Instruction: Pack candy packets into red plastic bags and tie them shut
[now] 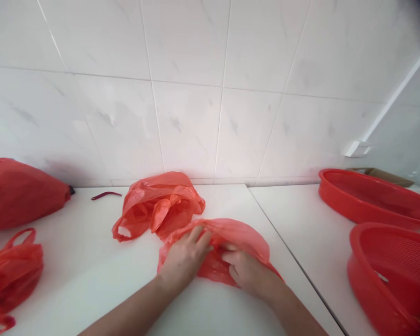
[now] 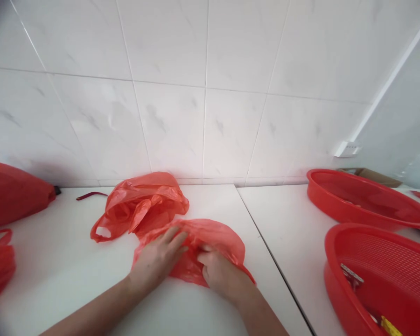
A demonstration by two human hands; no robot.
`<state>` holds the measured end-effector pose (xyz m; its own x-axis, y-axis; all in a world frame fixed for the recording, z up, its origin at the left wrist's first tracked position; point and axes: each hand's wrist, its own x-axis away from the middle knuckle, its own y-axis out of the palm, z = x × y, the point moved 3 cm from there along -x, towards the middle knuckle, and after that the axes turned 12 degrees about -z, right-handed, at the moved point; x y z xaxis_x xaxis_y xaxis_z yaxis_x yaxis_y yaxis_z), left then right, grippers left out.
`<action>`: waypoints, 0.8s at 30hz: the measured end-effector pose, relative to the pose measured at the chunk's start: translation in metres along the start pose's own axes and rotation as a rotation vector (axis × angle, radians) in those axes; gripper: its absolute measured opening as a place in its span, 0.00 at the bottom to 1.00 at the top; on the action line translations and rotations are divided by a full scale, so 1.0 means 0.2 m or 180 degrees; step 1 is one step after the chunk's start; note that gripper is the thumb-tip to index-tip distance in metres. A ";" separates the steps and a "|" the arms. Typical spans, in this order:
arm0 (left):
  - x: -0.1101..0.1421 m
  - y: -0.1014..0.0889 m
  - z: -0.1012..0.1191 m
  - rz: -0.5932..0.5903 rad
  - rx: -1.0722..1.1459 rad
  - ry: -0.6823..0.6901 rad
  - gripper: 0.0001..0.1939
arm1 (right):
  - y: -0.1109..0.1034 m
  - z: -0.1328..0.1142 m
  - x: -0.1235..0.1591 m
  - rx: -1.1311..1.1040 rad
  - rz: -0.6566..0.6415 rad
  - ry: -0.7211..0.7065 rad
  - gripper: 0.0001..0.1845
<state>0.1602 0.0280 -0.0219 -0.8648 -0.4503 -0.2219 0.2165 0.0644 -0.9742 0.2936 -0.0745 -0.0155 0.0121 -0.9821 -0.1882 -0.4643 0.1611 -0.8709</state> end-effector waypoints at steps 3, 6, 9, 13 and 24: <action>-0.01 0.00 -0.12 -0.0105 -0.0043 -0.0494 0.16 | 0.00 0.01 0.01 -0.0303 -0.0363 0.0109 0.16; -0.01 -0.01 -0.19 -0.0407 0.0050 -0.0750 0.23 | -0.01 0.10 0.01 -0.0376 -0.0040 0.0684 0.15; -0.01 -0.01 -0.20 -0.0594 0.0113 -0.0862 0.21 | -0.03 0.21 0.00 -0.0088 0.0433 0.1169 0.15; 0.00 -0.03 -0.13 -0.0108 -0.0053 -0.0204 0.20 | -0.02 0.26 0.00 0.0091 0.0334 0.1364 0.20; 0.05 0.00 0.15 -0.0795 0.0346 0.1318 0.07 | 0.00 0.24 0.00 0.0015 0.0275 0.1498 0.13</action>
<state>0.1649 -0.0038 -0.0223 -0.9989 -0.0473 -0.0017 0.0066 -0.1034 -0.9946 0.3356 -0.0696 -0.0370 -0.4294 -0.9025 -0.0349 -0.4419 0.2436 -0.8634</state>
